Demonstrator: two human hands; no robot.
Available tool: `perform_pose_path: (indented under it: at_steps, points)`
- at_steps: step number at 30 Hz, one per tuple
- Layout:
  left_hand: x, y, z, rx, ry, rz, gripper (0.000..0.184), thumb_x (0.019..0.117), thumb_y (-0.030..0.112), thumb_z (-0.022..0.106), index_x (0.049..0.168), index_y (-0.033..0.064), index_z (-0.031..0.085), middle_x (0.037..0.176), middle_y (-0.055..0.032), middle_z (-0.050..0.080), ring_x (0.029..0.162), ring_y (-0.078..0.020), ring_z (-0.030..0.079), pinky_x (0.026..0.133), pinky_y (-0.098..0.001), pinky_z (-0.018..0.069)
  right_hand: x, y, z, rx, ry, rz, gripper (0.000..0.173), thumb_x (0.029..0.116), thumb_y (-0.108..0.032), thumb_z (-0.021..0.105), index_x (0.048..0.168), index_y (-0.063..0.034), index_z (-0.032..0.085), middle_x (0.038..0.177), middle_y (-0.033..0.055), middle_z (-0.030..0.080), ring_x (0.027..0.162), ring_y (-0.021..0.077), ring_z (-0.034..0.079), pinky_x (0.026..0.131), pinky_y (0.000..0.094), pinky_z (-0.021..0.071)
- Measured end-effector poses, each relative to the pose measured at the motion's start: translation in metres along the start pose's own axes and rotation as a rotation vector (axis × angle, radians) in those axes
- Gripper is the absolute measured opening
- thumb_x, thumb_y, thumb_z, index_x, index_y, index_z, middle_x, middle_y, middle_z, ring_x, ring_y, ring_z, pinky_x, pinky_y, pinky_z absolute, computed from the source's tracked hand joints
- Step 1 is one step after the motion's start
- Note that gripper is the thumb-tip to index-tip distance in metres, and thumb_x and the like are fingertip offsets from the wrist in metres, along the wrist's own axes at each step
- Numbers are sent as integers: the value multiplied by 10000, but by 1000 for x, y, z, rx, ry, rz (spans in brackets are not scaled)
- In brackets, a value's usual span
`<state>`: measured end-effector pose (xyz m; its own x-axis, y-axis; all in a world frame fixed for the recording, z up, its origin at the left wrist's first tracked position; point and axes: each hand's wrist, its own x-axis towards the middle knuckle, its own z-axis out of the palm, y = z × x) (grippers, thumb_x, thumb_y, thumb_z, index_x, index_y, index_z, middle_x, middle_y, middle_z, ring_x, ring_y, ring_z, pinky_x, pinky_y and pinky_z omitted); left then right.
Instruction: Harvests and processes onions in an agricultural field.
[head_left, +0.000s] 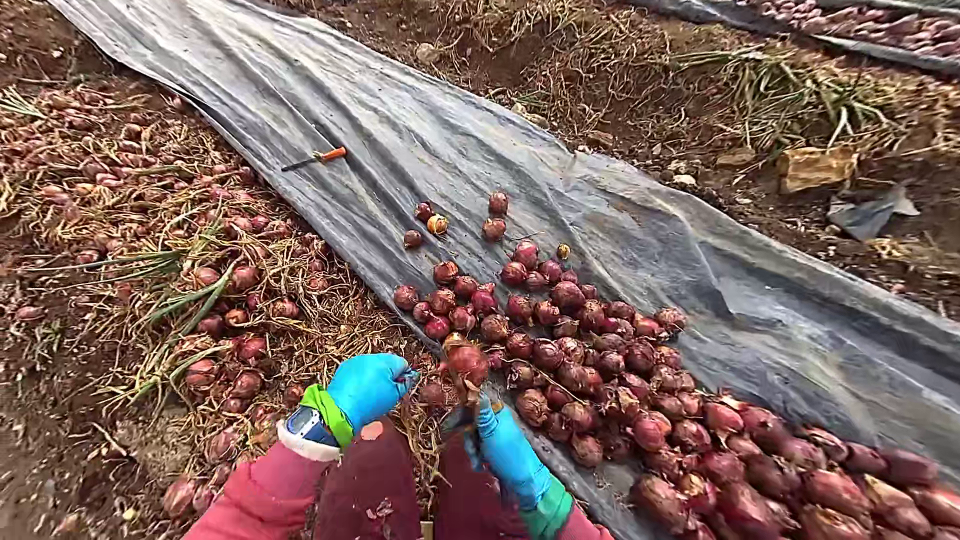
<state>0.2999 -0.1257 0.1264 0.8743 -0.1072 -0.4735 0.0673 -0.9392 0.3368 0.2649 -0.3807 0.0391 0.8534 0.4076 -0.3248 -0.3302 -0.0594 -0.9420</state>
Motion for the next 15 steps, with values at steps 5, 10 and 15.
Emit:
perform_pose_path:
  at_steps: [5, 10, 15]
  points:
    - [-61, -164, 42, 49, -174, -433, 381, 986, 506, 602, 1065, 169, 761, 1011, -114, 756, 999, -320, 720, 904, -614, 549, 87, 12, -14, -781, 52, 419, 721, 840, -795, 592, 931, -96, 739, 906, 109, 719, 883, 272, 702, 812, 520, 565]
    - [-180, -211, 126, -62, -835, -653, 681, 936, 556, 682, 1367, 30, 641, 1318, -270, 662, 1277, -447, 611, 1091, -670, 436, 160, 89, 29, -1382, -274, 503, 751, 829, -735, 626, 1095, -39, 714, 1249, 168, 676, 1061, 361, 691, 856, 625, 536]
    - [-167, -214, 156, -589, 45, -951, 331, 869, 449, 775, 1156, 284, 765, 1059, 32, 775, 948, -135, 740, 911, -473, 609, 168, 89, 34, -1372, -216, 494, 676, 791, -719, 638, 975, -72, 707, 1010, 144, 721, 925, 345, 711, 773, 597, 555]
